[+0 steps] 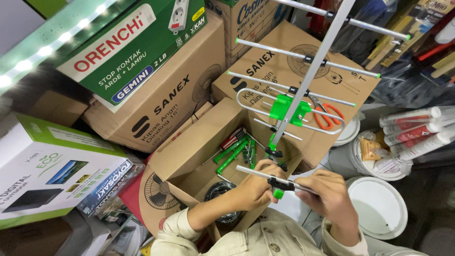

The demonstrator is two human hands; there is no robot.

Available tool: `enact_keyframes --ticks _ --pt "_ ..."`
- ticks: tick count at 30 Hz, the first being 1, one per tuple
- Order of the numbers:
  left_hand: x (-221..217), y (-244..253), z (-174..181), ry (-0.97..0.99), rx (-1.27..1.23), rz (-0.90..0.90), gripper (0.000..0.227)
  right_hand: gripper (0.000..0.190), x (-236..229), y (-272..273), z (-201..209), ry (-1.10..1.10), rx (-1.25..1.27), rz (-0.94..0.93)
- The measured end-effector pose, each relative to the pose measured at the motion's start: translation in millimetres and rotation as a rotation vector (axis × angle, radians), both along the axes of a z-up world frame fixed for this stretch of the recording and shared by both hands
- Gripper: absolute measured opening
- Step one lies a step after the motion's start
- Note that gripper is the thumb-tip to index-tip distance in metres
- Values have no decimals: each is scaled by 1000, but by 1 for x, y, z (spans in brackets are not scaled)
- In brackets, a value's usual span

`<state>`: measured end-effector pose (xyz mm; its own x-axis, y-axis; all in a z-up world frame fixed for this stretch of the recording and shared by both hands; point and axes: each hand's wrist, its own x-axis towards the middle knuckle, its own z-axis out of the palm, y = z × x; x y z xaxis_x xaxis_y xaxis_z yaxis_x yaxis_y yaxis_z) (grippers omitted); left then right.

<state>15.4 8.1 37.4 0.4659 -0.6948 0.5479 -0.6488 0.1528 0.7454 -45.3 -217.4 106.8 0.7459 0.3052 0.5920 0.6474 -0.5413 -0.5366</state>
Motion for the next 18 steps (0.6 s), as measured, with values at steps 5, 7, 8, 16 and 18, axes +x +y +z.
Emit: enact_keyframes --ticks 5,7,8,16,18 --pt "1 1 -1 -2 34 7 59 25 -3 -9 -7 -75 28 -28" --pt "0 0 -1 -3 37 8 61 24 -4 -11 -15 -83 35 -41" --pt "0 0 -1 -3 33 6 62 22 -5 -12 -18 -109 22 -54" --pt "3 -1 -2 17 18 -7 66 21 -8 -3 -10 -227 -36 -106" --pt "3 0 -2 18 26 -11 66 23 -8 -1 -6 -273 -77 -124"
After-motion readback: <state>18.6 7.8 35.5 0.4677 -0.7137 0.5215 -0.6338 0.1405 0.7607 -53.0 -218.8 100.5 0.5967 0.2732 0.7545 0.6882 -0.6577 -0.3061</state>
